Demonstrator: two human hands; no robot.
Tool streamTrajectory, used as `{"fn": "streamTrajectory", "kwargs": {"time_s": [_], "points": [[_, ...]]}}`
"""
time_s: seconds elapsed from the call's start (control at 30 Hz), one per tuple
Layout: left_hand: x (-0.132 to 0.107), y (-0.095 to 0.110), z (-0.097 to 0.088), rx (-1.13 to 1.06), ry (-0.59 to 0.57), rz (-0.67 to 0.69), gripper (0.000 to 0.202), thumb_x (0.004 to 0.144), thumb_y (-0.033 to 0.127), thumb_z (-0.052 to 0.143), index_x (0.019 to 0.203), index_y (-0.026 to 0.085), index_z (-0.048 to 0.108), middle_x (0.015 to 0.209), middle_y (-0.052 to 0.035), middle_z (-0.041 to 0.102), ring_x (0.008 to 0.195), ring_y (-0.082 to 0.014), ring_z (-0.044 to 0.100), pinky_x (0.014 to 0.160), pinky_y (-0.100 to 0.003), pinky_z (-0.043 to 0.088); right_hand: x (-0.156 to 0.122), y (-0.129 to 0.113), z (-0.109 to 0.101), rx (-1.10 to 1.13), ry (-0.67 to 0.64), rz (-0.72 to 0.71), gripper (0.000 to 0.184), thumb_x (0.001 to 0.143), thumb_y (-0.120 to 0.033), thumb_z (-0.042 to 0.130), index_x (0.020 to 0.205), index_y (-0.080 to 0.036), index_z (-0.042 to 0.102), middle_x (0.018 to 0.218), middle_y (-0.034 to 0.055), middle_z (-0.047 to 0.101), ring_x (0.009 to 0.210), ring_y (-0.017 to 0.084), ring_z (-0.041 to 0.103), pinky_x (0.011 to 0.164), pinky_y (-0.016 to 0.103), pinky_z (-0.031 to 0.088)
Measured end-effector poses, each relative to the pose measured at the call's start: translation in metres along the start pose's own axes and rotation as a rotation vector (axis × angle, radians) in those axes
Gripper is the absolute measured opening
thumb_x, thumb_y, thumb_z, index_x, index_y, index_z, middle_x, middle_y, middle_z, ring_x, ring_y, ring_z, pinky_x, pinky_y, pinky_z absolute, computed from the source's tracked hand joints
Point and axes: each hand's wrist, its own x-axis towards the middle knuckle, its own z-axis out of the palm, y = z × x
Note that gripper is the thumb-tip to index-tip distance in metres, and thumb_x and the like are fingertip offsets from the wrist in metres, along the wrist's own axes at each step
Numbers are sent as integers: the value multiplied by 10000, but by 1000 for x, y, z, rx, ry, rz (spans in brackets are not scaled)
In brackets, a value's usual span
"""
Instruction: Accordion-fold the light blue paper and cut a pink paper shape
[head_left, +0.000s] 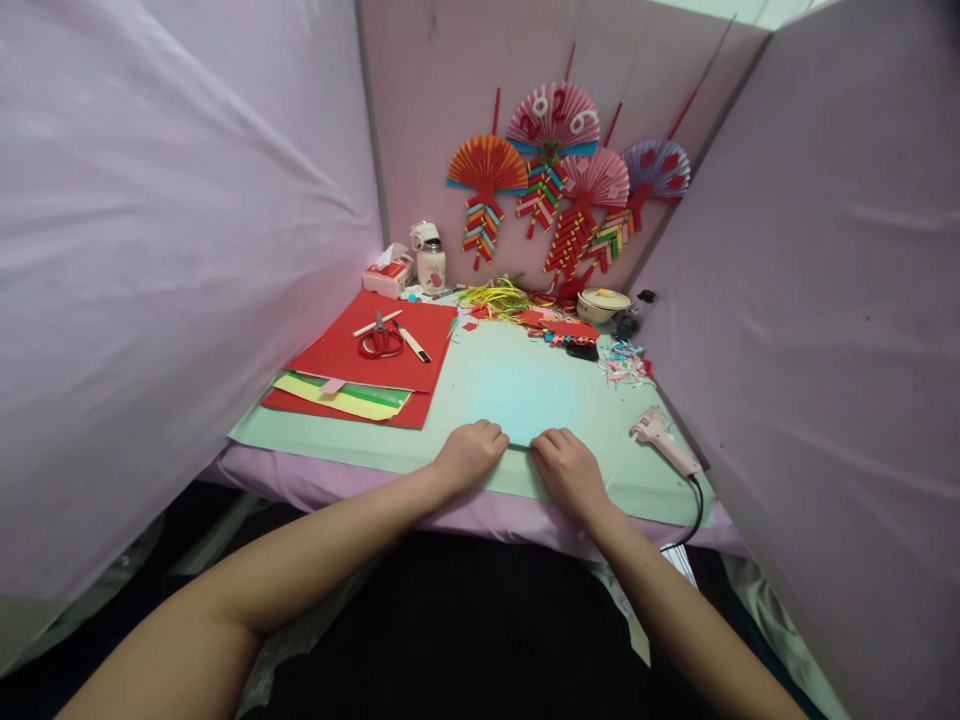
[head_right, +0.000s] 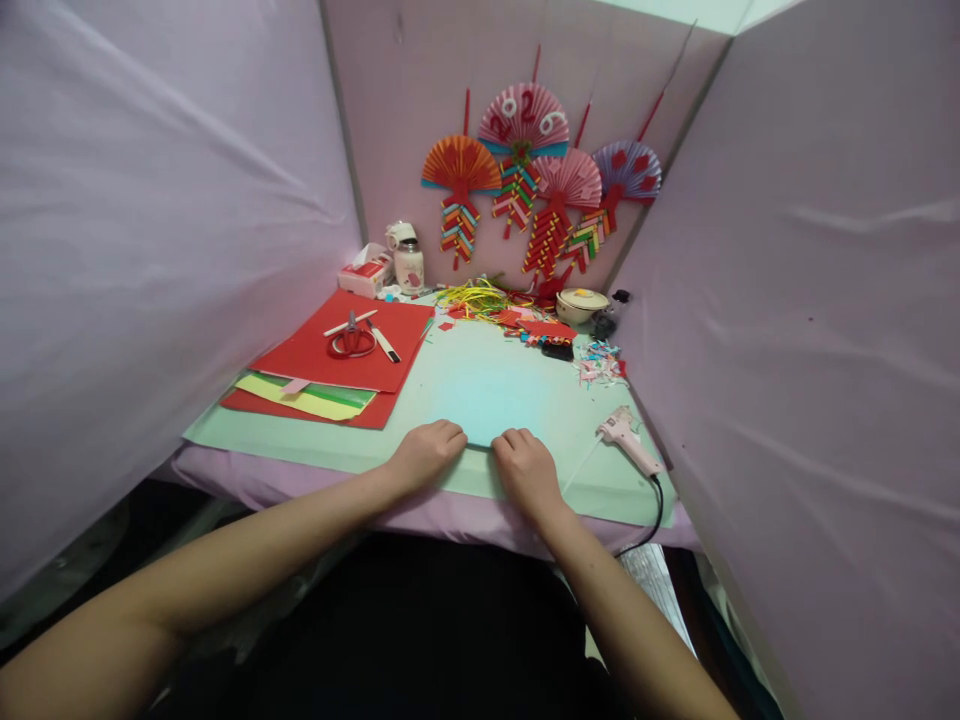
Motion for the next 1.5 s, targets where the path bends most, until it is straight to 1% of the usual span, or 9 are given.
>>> {"fn": "streamTrajectory", "kwargs": {"time_s": [0.17, 0.33, 0.5, 0.67, 0.87, 1.03, 1.17, 1.3, 1.5], "points": [[-5, -9, -2, 46, -9, 0, 152, 913, 104, 474, 873, 131, 619, 869, -105, 597, 815, -225, 540, 658, -326, 451, -10, 12, -3, 28, -32, 37, 173, 927, -129, 506, 885, -194, 661, 883, 55, 627, 844, 188, 508, 759, 288, 378], [-7, -14, -3, 5, -1, -28, 190, 902, 81, 460, 838, 132, 632, 855, -111, 594, 796, -226, 529, 655, -334, 446, -11, 17, -6, 161, -53, 120, 178, 942, -196, 508, 883, -203, 676, 908, 51, 635, 878, 188, 533, 774, 286, 398], [-6, -17, -3, -77, -1, -118, 226, 919, 129, 445, 831, 152, 652, 860, -86, 602, 812, -212, 535, 689, -325, 423, -8, 23, -7, 329, -81, 217, 155, 922, -224, 532, 834, -199, 656, 848, 41, 629, 840, 189, 545, 768, 291, 395], [-2, -22, -8, -199, -22, -202, 175, 927, 197, 486, 915, 165, 658, 859, -68, 624, 850, -215, 568, 737, -322, 412, -3, 36, -8, 452, -154, 301, 122, 885, -247, 555, 804, -202, 635, 822, 25, 653, 807, 178, 562, 759, 287, 379], [5, -32, -18, -310, -132, -289, 182, 899, 235, 530, 867, 173, 698, 883, -75, 658, 886, -225, 603, 755, -309, 418, 5, 41, -16, 487, -321, 411, 153, 857, -299, 559, 788, -204, 659, 853, 15, 660, 838, 169, 575, 759, 281, 363], [12, -41, -22, -339, -222, -379, 218, 875, 306, 548, 886, 183, 728, 962, -92, 681, 938, -243, 621, 775, -308, 432, 11, 44, -21, 370, -407, 507, 212, 855, -366, 571, 789, -216, 704, 939, 39, 670, 951, 208, 567, 781, 314, 334], [21, -46, -33, -343, -355, -435, 257, 855, 371, 569, 875, 180, 739, 971, -103, 706, 944, -255, 634, 759, -304, 440, 17, 50, -26, 306, -475, 545, 233, 871, -364, 551, 824, -232, 736, 1000, 64, 675, 1018, 240, 552, 749, 321, 326], [31, -53, -38, -311, -481, -474, 334, 826, 463, 588, 910, 178, 742, 968, -104, 724, 948, -260, 646, 764, -302, 450, 25, 55, -31, 300, -575, 565, 249, 853, -395, 577, 781, -216, 734, 924, 65, 709, 914, 220, 587, 706, 311, 327], [40, -64, -33, -298, -576, -494, 455, 766, 570, 599, 959, 182, 737, 1016, -108, 724, 946, -261, 652, 756, -289, 464, 32, 64, -32, 277, -674, 570, 303, 831, -460, 600, 752, -194, 722, 820, 57, 705, 801, 195, 592, 670, 287, 329]]}}
